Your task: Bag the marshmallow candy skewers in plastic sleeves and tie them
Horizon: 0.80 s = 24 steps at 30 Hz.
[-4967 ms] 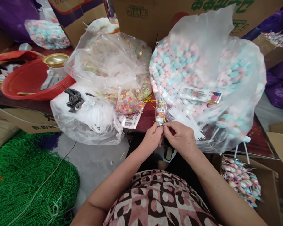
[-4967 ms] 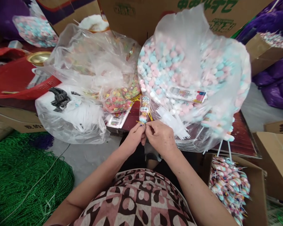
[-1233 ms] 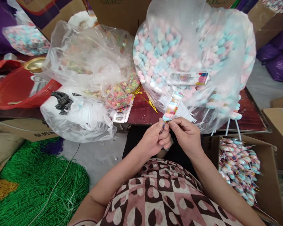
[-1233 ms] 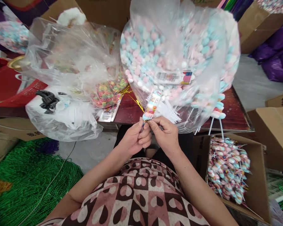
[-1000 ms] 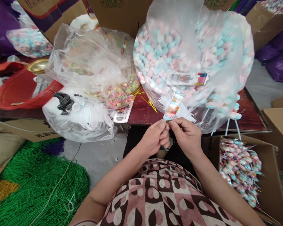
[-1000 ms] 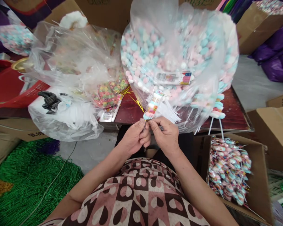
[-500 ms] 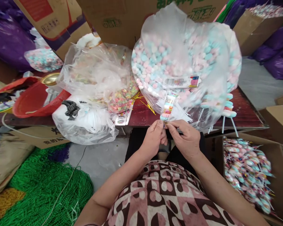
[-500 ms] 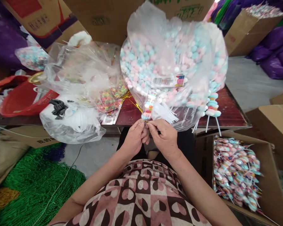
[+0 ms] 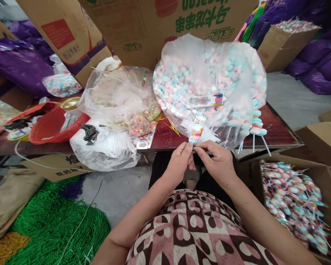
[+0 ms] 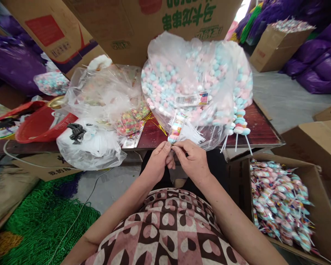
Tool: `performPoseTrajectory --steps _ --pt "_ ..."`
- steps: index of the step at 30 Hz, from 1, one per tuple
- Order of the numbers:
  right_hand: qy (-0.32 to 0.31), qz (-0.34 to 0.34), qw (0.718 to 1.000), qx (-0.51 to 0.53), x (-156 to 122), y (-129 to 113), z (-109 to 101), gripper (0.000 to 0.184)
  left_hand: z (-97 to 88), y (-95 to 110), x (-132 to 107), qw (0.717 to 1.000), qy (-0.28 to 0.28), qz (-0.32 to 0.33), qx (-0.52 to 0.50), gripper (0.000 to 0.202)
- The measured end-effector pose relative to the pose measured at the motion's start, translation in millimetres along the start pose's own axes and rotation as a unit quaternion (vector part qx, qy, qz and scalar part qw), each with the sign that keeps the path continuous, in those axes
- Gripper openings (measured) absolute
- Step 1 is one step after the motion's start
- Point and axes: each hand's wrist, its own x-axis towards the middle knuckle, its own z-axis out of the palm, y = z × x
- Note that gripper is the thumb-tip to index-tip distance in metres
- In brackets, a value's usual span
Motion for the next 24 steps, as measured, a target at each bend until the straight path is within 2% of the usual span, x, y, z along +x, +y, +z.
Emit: performPoseTrajectory --steps 3,6,10,13,15,19,21,24 --pt "-0.01 0.004 1.0 -0.006 0 -4 -5 0.013 -0.9 1 -2 0.999 -0.017 -0.023 -0.023 0.039" --pt "-0.009 0.08 0.996 0.049 -1 -8 -7 0.014 -3.3 -1 -4 0.999 -0.031 -0.009 0.002 0.039" --pt "-0.02 0.227 0.953 0.2 0 -14 -7 0.021 -6.9 -3 -6 0.991 -0.047 0.056 0.108 0.032" --pt "-0.026 0.266 0.928 0.258 1 -19 -8 0.026 -5.9 4 -7 0.987 -0.056 0.099 0.116 0.035" --pt "-0.045 0.258 0.932 0.251 1 -23 -8 0.026 -3.0 15 -7 0.991 -0.067 0.1 0.056 0.042" --pt "-0.075 0.168 0.975 0.128 5 -26 -11 0.021 4.1 45 -11 0.989 -0.098 0.1 -0.052 0.059" --pt "-0.057 0.126 0.988 0.062 13 -22 -14 0.017 6.6 57 -17 0.986 -0.099 0.128 -0.043 0.062" --pt "0.019 0.084 0.996 0.0 32 -15 -23 0.013 7.7 59 -29 0.976 -0.087 0.194 0.04 0.056"
